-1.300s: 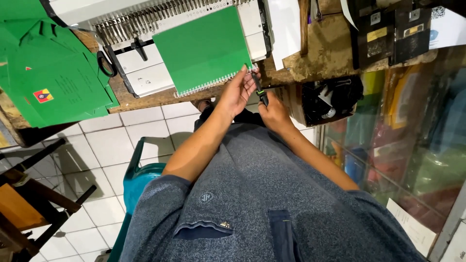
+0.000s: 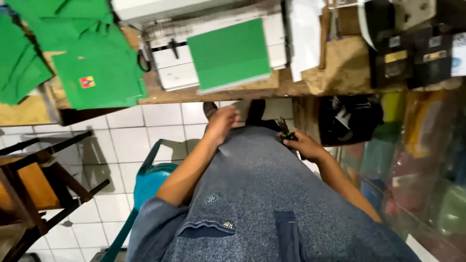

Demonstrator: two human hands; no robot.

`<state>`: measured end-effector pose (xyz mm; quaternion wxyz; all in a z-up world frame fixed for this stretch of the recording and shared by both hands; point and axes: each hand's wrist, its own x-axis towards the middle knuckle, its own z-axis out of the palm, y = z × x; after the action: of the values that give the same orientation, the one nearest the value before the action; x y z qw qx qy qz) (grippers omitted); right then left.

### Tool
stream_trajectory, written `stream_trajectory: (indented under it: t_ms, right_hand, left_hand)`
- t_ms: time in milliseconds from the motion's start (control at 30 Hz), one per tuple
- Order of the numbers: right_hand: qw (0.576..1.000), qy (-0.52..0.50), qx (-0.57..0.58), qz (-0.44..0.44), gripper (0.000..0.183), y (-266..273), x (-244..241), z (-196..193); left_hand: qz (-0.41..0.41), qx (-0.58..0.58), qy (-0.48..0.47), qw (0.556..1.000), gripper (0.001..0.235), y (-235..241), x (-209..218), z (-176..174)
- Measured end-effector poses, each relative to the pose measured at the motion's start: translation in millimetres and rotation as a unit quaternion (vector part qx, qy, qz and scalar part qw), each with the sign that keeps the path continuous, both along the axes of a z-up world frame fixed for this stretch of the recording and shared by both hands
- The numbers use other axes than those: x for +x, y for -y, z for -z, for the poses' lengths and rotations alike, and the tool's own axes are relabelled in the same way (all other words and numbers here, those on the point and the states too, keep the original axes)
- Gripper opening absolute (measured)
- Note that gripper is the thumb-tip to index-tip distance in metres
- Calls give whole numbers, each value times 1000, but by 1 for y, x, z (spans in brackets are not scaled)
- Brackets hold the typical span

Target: Binding paper booklets using a manual spiral binding machine and pliers to trim the wire.

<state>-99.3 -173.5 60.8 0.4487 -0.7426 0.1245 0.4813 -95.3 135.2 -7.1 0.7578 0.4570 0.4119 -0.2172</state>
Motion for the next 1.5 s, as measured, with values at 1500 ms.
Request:
stream_trajectory:
  t_ms: [1500]
  right_hand:
    - [970,179,-118,-118,50,-258,11,5]
  left_hand:
    - [81,-94,63,990,52,-129,40,18]
